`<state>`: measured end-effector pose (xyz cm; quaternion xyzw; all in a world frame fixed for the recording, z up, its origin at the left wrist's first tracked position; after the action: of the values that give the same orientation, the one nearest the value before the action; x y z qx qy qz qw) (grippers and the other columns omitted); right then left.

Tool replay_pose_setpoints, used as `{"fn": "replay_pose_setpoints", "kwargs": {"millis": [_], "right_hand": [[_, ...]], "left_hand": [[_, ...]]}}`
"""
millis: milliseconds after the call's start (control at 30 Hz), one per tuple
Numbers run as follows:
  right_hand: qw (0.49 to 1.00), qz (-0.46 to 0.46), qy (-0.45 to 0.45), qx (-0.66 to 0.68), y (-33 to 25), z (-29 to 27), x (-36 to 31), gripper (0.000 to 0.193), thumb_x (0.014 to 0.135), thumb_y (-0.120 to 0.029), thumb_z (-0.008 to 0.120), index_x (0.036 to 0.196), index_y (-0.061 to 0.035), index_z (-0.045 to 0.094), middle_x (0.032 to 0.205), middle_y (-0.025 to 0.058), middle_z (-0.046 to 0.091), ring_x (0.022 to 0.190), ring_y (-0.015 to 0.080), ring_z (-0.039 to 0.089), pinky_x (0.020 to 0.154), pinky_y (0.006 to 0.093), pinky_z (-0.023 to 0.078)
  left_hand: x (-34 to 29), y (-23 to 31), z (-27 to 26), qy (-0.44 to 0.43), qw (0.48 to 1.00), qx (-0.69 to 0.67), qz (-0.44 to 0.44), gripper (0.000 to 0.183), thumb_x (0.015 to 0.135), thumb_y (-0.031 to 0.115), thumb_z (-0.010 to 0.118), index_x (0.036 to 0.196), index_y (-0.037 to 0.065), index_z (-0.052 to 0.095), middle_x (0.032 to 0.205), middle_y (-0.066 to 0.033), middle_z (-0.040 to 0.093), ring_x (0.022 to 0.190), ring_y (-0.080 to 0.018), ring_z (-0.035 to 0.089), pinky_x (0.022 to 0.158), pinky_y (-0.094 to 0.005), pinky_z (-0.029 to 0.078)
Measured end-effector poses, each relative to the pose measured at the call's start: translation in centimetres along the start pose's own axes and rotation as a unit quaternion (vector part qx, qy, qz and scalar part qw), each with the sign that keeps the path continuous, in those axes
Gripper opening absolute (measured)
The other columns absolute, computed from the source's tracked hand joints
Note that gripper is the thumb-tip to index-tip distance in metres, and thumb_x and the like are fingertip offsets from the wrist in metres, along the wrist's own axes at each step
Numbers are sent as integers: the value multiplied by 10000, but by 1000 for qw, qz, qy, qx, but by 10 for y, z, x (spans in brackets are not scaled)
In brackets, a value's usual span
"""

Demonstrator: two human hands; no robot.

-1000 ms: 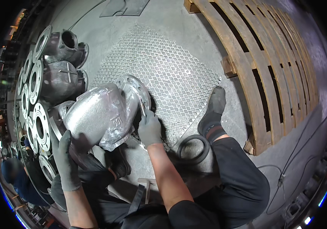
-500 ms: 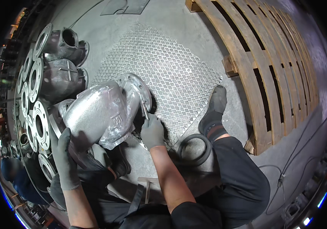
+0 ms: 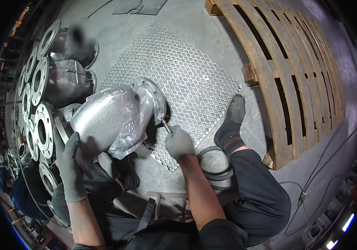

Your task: The person grinds the edges and surfaces of a metal pipe fitting using a handheld rotary tool, turning the fitting around to access different sides. They then place the metal fitting onto a stack of metal fittings and set down the tool.

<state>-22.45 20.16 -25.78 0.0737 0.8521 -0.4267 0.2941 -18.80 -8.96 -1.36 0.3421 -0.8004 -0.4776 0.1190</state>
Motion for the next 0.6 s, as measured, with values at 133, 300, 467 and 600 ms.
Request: {"fn": "replay_pose_setpoints", "kwargs": {"millis": [133,300,467,600], "right_hand": [[999,10,14,33,0,-11,3,293,1044,-209,547,1207,-15,693,1054,296,741,1042,500,710,934,575,546],[999,23,-9,37,-4,-14,1,295,1045,-206,558,1215,-9,697,1075,302,747,1067,491,714,942,569,544],[998,24,-52,-20,-7,-3,3,282,1046,-202,566,1196,1,692,1080,314,744,1069,504,707,963,572,544],[999,19,-37,-4,-9,4,10,266,1048,-209,567,1158,0,689,1064,311,742,1064,512,702,960,576,545]], "left_hand": [[-2,7,6,-17,999,-31,-14,943,948,221,736,1694,-98,254,1583,-192,499,1299,-223,561,1140,-340,446],[-1,10,8,-12,1000,3,3,951,945,240,735,1704,-74,255,1544,-183,528,1291,-226,568,1137,-345,442],[-3,11,10,-4,1000,-15,-16,940,946,237,731,1706,-60,265,1509,-175,552,1260,-219,575,1122,-348,449],[-4,15,11,1,1000,-16,-21,934,947,237,727,1707,-55,268,1494,-168,559,1227,-218,583,1118,-357,450]]}}
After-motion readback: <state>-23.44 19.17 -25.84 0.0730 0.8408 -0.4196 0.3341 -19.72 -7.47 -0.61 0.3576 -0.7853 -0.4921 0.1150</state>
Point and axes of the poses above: each hand's wrist, its own x-axis towards the middle knuckle, its own z-axis out of the palm, y = z × x, the point moved 6 cm from there along x, towards the middle knuckle
